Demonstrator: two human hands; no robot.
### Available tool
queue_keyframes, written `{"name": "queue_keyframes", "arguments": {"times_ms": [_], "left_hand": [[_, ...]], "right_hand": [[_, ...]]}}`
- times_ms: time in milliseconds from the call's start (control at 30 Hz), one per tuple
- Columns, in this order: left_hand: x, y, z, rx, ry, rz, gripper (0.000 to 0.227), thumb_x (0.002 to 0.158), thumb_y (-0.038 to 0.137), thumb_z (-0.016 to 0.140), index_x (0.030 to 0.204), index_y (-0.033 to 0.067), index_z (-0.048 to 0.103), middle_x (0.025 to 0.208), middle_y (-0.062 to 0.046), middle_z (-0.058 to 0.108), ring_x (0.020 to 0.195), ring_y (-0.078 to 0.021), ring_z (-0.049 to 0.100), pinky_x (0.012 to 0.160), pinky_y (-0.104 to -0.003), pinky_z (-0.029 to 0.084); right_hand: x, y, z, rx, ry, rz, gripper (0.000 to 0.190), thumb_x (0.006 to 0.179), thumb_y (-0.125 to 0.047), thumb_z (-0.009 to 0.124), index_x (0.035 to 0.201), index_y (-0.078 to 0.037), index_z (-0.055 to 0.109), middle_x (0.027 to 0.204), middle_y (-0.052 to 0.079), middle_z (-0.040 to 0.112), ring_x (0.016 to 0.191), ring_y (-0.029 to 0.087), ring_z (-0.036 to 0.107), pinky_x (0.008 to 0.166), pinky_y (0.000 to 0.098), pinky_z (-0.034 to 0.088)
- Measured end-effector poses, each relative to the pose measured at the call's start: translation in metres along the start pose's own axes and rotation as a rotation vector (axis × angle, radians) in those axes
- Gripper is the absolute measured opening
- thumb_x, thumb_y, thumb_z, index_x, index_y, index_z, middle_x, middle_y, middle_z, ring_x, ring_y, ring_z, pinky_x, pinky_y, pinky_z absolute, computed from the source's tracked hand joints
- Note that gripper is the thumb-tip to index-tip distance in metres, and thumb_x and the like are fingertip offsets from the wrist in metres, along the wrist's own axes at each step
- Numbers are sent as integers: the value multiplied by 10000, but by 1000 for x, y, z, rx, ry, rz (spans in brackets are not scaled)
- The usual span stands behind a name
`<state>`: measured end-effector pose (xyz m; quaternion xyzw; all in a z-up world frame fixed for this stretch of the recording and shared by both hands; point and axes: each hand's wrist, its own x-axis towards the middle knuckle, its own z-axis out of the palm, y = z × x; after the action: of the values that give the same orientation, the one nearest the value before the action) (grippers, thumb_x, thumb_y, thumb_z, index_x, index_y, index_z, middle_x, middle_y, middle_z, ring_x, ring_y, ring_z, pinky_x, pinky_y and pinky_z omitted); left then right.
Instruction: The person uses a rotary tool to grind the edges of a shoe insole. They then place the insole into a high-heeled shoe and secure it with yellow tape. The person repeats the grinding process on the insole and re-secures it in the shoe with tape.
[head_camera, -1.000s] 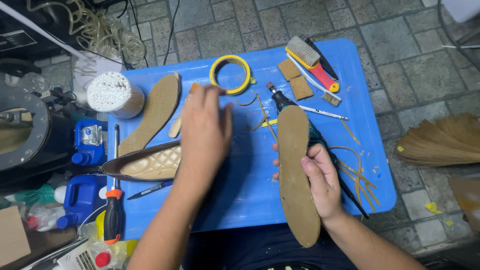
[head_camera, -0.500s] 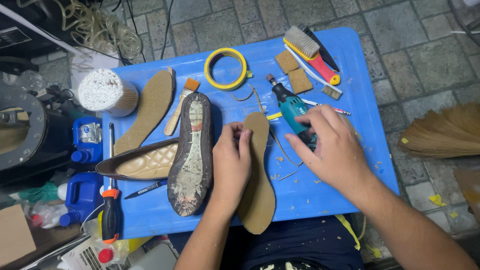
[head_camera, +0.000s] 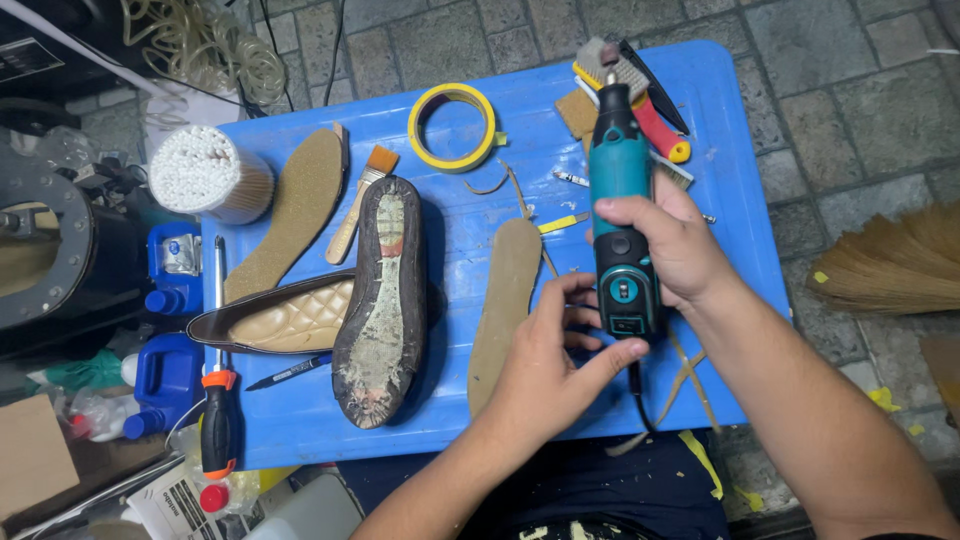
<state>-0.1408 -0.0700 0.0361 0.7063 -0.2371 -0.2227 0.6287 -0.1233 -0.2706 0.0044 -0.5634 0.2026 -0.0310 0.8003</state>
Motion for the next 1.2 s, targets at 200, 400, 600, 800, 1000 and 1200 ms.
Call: {"name": "queue_keyframes", "arguments": {"times_ms": [200,400,600,800,1000,1200], "left_hand": [[8,-21,1,-320,-72,-115,572,857,101,822,1302,19,472,1106,-79,637,990,-118,638,799,-265,566],[14,-16,-6,-264,-98,-169,518,813,115,844,1212,29,526,1063,-83,645,927,-141,647,768,-260,563],[26,-10,-35,590,145,244,432,918,215,795,1222,-17,596,1172,-216,607,1077,-358,625,921,-415,522],[43,-22,-36,909,329,97,532,842,243,778,1206,-77,558,1084,-237,604,970,-399,595,823,-472,480],[49,-20,-43,153,85,-1,310,989,282,638,1139,13,609,937,-55,718,854,-156,696,776,-297,549],[69,-14,-9,-175,-244,84,290,1101,305,517,1103,32,617,894,12,623,859,-74,566,769,-262,491]], "right_hand": [[-8,10,11,348,-24,-58,361,902,-169,625,1219,-29,521,1061,106,646,908,201,681,766,400,628],[-14,10,9,356,-42,-150,356,990,-214,618,1264,-24,495,1057,133,614,890,210,653,712,382,593],[-23,-15,2,420,-89,-156,454,1051,-335,576,1362,-20,476,1053,147,612,836,231,657,696,388,590],[-66,-61,-26,35,-120,-216,529,976,-142,636,1452,-36,430,1095,158,642,874,231,679,732,395,604],[-120,-96,-76,-541,-96,-336,555,805,-51,754,1333,-34,583,1018,119,698,935,156,702,835,318,605],[-113,-80,-101,-1103,56,-556,564,674,-188,877,1170,-38,652,960,55,746,835,114,716,785,273,564]]}}
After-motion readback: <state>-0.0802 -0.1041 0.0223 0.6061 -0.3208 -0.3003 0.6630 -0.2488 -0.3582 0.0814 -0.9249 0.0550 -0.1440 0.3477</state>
